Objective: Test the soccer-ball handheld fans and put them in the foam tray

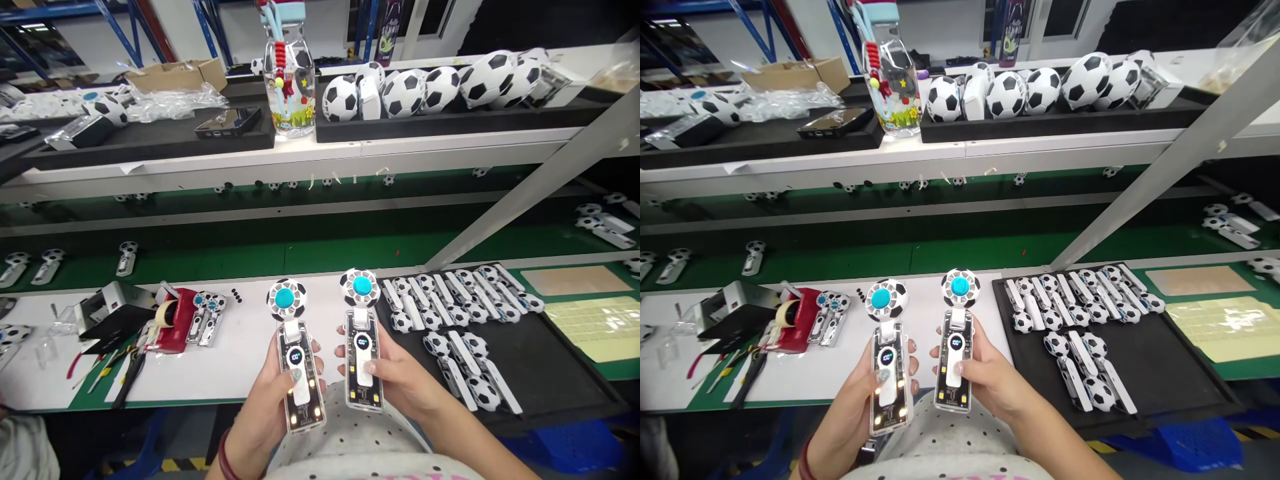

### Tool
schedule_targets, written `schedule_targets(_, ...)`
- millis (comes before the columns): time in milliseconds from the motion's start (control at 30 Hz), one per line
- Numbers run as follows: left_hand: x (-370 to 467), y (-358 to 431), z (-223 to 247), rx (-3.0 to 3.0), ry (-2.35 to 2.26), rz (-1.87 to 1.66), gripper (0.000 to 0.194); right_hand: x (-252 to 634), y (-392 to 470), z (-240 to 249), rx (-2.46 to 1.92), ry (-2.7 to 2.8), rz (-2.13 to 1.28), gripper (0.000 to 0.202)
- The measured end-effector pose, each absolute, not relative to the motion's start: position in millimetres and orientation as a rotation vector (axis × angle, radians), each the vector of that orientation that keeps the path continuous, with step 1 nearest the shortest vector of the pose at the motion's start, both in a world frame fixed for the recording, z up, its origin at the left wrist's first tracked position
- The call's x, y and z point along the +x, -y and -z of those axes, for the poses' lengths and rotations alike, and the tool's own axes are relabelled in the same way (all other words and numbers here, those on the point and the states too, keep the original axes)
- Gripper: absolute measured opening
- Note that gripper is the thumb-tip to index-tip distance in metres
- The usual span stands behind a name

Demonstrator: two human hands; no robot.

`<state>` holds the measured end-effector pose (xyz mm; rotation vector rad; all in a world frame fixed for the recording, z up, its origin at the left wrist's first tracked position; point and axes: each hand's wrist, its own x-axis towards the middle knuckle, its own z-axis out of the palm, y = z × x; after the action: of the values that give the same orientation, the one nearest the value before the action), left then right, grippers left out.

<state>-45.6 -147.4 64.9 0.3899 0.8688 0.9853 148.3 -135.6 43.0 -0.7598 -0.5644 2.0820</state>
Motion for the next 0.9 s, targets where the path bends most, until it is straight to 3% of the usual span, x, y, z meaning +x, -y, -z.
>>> schedule_targets(100,-48,146,-62,0.432,-0.849,-0.991,0.052,149,132,-43,-0.747,0.605,-2.106,0.056)
schedule_targets(267,-52,145,-57,0.496,-0.816,-0.978,0.069,145,128,-45,-0.749,0.591,-2.1,0.063)
schedule_targets(900,-54,132,-58,0.481,-0.831,-1.0,0.08,136,110,-46,-0.728,0.599,-2.107,0.063)
